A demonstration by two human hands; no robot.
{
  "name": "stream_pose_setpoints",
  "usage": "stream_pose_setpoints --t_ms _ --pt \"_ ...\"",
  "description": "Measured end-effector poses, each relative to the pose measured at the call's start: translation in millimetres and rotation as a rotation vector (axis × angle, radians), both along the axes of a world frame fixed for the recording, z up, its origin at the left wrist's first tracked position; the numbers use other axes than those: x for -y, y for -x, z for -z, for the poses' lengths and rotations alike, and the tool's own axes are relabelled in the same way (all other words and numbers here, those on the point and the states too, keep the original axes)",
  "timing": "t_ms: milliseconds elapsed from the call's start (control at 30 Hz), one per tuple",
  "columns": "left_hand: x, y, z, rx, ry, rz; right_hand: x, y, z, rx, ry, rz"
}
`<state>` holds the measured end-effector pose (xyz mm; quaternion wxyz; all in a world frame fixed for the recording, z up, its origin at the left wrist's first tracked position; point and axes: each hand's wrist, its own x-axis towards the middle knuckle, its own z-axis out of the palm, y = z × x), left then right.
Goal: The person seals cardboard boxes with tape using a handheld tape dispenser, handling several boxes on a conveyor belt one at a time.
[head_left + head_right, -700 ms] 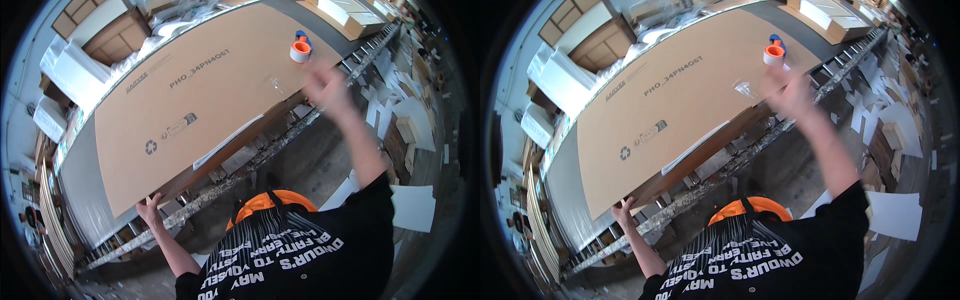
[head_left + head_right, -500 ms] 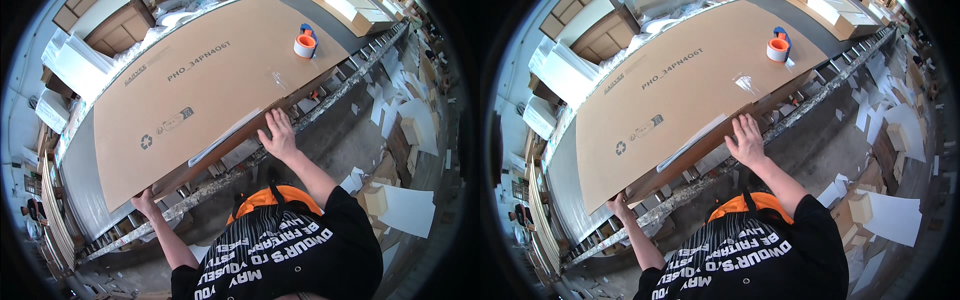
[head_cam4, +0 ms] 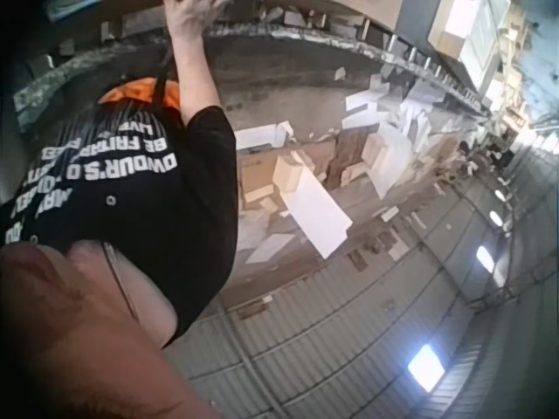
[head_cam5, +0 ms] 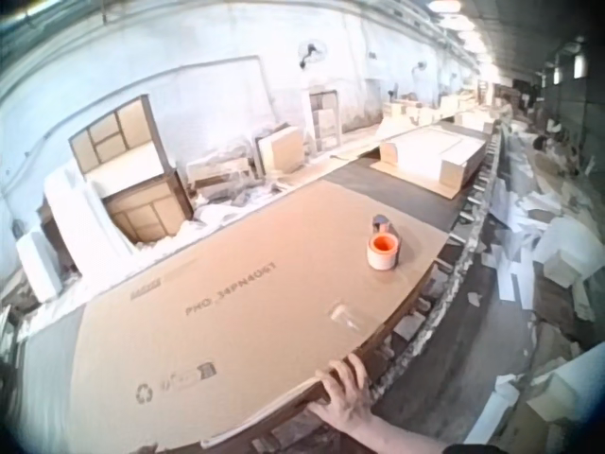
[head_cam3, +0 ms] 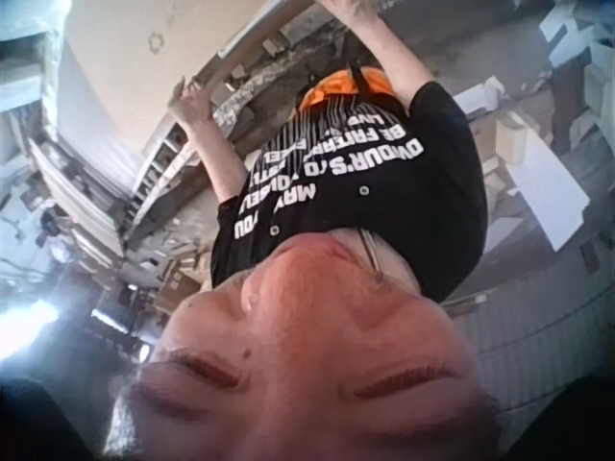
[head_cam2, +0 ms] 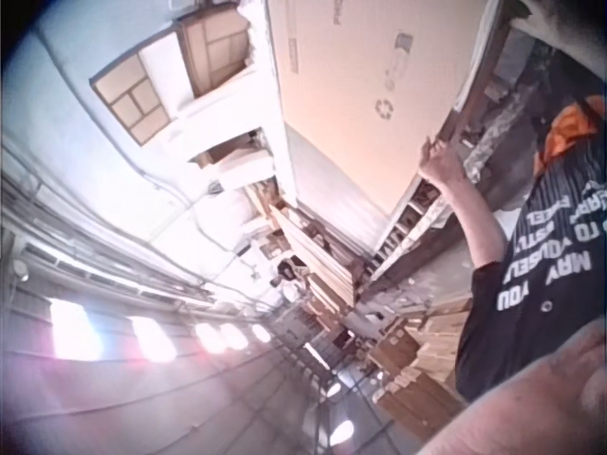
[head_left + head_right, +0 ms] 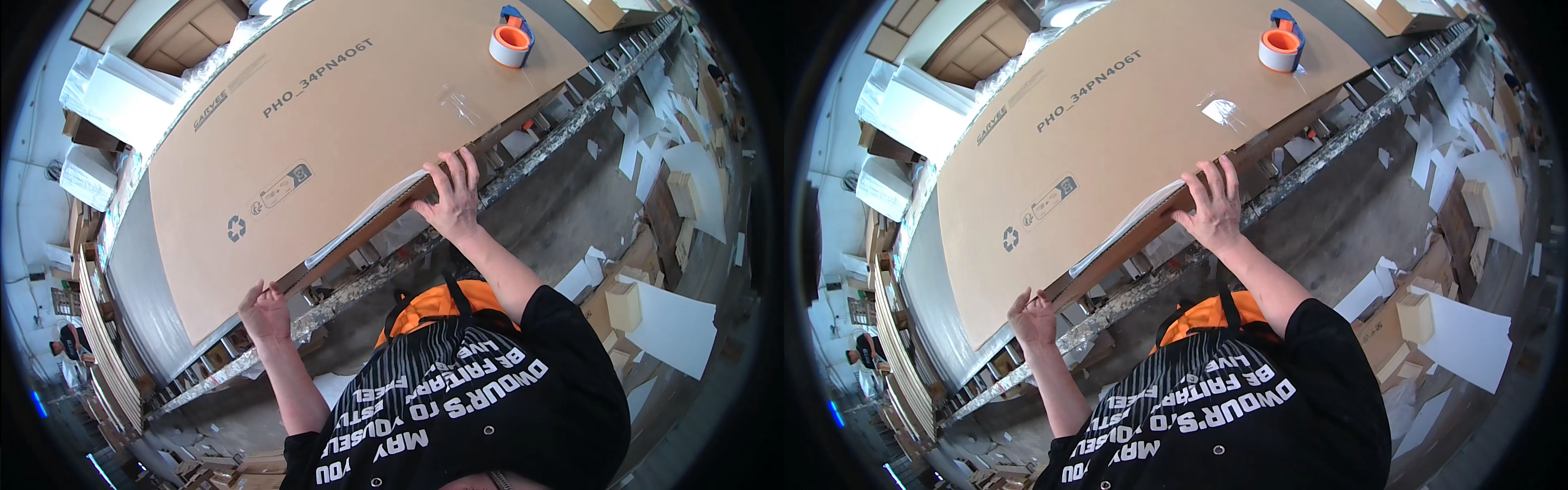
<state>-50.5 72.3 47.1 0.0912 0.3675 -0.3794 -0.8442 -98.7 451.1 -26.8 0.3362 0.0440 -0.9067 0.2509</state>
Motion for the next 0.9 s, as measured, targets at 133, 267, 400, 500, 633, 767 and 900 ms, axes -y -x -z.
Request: stream_pose_setpoints --t_ms 133,267,400,500,633,767,900 --pt "-64.0 11.1 -29.5 -0.009 -0.230 0.083 3.9 5.4 3.8 -0.035 0.031 0.045" --pt "-80.0 13.6 -17.4 -0.051 -0.320 0.120 6.3 1.3 3.4 -0.045 0.036 0.057" --pt "-85.5 11.7 -31.5 -0.089 -0.270 0.139 3.6 1.4 13.6 -0.101 0.037 0.051" --pt "-84.3 11.5 -29.2 -0.150 -0.197 0.105 5.8 -2.8 19.2 -0.128 0.016 0.046" --pt "-109.8 12.0 -31.2 -0.213 -0.310 0.143 12.8 -1.1 25.6 -0.134 0.040 0.031" --pt "-157.4 28.0 -28.1 -0.145 -0.548 0.157 -2.4 -12.7 18.0 -0.071 -0.040 0.011" --pt "-169.4 35.0 -23.3 -0.130 -0.461 0.118 -11.8 -13.0 16.0 -0.095 -0.013 -0.031"
